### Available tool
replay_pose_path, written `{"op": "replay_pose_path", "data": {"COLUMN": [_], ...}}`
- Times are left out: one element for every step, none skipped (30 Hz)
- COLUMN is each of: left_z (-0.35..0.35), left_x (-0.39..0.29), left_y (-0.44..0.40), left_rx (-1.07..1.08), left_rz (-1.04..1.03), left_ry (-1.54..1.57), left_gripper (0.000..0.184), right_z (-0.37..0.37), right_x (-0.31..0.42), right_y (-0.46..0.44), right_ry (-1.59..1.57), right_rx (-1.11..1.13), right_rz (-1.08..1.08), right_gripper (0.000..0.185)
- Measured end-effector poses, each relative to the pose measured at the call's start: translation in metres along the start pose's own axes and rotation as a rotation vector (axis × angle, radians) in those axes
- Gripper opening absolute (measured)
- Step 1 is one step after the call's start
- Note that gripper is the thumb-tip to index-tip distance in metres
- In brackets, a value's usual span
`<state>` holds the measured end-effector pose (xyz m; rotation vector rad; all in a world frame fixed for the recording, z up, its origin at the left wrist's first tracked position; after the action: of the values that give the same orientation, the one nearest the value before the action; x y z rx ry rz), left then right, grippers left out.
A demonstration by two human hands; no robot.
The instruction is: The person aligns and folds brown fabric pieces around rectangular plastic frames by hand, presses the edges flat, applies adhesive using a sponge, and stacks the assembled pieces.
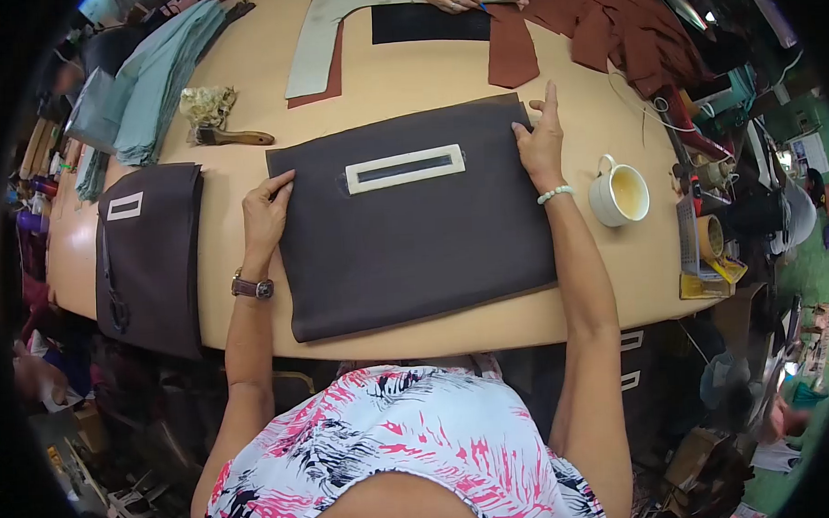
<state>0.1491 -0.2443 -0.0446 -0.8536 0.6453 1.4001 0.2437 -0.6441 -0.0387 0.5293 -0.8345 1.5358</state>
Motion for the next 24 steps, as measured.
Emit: {"op": "replay_pose_path", "data": {"left_z": [0.002,0.003,0.004,0.004,0.005,0.006,0.006,0.006,0.006,0.006,0.006,0.006,0.006,0.006,0.006,0.006,0.006,0.005,0.004,0.005,0.005,0.004,-0.001,-0.008], "left_x": [-0.001,-0.003,-0.005,-0.007,-0.007,-0.005,-0.004,-0.003,-0.003,-0.002,-0.001,0.0,0.0,0.0,-0.002,-0.003,-0.004,-0.006,-0.009,-0.017,-0.032,-0.049,-0.067,-0.087], "left_y": [-0.001,-0.002,-0.004,-0.005,-0.006,-0.008,-0.01,-0.01,-0.011,-0.012,-0.012,-0.013,-0.012,-0.012,-0.012,-0.012,-0.013,-0.013,-0.01,-0.001,0.007,0.013,0.023,0.041], "left_rx": [-0.001,-0.008,-0.013,-0.017,-0.007,0.004,0.015,0.016,0.016,0.015,0.014,0.012,0.01,0.017,0.024,0.03,0.022,0.015,0.012,-0.054,-0.117,-0.186,-0.109,-0.026], "left_rz": [0.009,0.005,0.0,-0.006,-0.004,-0.001,0.002,0.007,0.013,0.018,0.017,0.015,0.013,0.023,0.032,0.04,0.026,0.014,0.005,-0.08,-0.17,-0.267,-0.312,-0.351], "left_ry": [-0.018,-0.039,-0.061,-0.083,-0.11,-0.138,-0.166,-0.169,-0.171,-0.175,-0.173,-0.171,-0.171,-0.174,-0.177,-0.18,-0.229,-0.279,-0.328,-0.446,-0.562,-0.674,-0.67,-0.664], "left_gripper": [0.02,0.02,0.02,0.02,0.021,0.021,0.022,0.022,0.023,0.023,0.023,0.023,0.023,0.023,0.023,0.023,0.024,0.025,0.026,0.029,0.032,0.034,0.037,0.041], "right_z": [-0.002,-0.003,-0.005,-0.007,-0.008,-0.009,-0.01,-0.01,-0.011,-0.011,-0.011,-0.011,-0.01,-0.009,-0.009,-0.008,-0.008,-0.008,-0.009,-0.01,-0.008,-0.002,0.004,0.008], "right_x": [0.005,0.008,0.008,0.007,0.006,0.005,0.004,0.003,0.002,0.0,-0.001,-0.001,0.0,0.002,0.005,0.007,0.009,0.013,0.016,0.018,0.024,0.039,0.055,0.069], "right_y": [-0.005,-0.008,-0.013,-0.018,-0.021,-0.024,-0.026,-0.027,-0.027,-0.026,-0.026,-0.025,-0.025,-0.024,-0.024,-0.025,-0.023,-0.025,-0.026,-0.019,-0.008,0.0,0.008,0.024], "right_ry": [0.034,0.068,0.091,0.114,0.138,0.133,0.128,0.123,0.113,0.103,0.092,0.092,0.091,0.091,0.089,0.087,0.085,0.188,0.289,0.391,0.414,0.44,0.465,0.436], "right_rx": [0.015,0.029,0.028,0.027,0.026,0.029,0.032,0.036,0.037,0.037,0.038,0.041,0.043,0.044,0.052,0.059,0.067,0.013,-0.038,-0.085,-0.112,-0.146,-0.182,-0.159], "right_rz": [-0.006,-0.014,-0.015,-0.017,-0.02,-0.025,-0.03,-0.036,-0.044,-0.051,-0.057,-0.063,-0.068,-0.072,-0.08,-0.088,-0.096,0.001,0.094,0.183,0.212,0.246,0.285,0.325], "right_gripper": [0.086,0.086,0.086,0.087,0.087,0.087,0.086,0.086,0.086,0.086,0.086,0.087,0.087,0.087,0.086,0.086,0.085,0.084,0.083,0.082,0.08,0.077,0.075,0.072]}}
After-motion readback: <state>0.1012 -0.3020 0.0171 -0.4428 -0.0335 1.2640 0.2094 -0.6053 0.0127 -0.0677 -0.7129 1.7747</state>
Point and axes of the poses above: each hand's wrist, its own y-axis away from the middle knuckle, its own z-axis out of the back of the hand, x = y × z, the point moved 4 cm from there along -y, towards the middle knuckle, and after that the axes turned 13 degrees about x, right-handed, at the moved point
